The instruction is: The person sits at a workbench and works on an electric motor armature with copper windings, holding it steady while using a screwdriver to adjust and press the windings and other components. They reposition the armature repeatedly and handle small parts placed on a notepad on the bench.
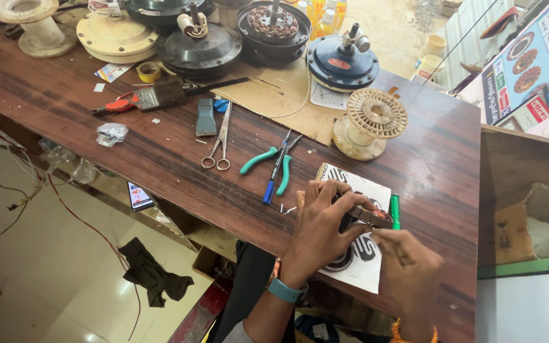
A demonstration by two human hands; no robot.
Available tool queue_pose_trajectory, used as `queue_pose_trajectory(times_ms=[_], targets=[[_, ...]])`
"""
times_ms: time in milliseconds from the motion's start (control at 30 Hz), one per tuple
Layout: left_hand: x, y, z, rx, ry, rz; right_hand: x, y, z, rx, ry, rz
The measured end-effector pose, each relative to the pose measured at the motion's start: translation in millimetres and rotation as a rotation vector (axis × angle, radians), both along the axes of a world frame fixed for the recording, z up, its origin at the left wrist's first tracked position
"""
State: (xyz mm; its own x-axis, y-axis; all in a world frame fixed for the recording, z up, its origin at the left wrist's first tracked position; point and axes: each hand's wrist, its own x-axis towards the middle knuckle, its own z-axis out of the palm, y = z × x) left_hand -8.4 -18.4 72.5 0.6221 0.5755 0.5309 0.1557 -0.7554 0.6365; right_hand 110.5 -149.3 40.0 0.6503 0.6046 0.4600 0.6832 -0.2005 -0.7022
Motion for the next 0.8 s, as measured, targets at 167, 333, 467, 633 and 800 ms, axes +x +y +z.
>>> queue_pose_trajectory(times_ms=[167, 333, 467, 633, 800], targets=[[-10.9, 9.1, -17.2, 0.263, -0.079, -0.116, -18.0, 0.4, -14.9, 0.054, -0.035, 0.132], [-19.3, 12.5, -26.7, 0.358, -0.120, -0.220, -25.3, -10.6, -16.3, 0.120, 0.022, 0.261], [-13.2, 8.2, -29.5, 0.295, -0.292, -0.213, -22.8, -27.0, -16.5, 0.069, 0.016, 0.167], [-21.2, -0.3, -25.9, 0.064, -0.391, -0.149, -9.9, -29.5, 0.7, 0.012, -0.053, 0.055], [-19.6, -17.4, -13.5, -0.007, -0.406, -0.041, -9.1, -8.3, 43.3, 0.051, 0.010, 0.038]])
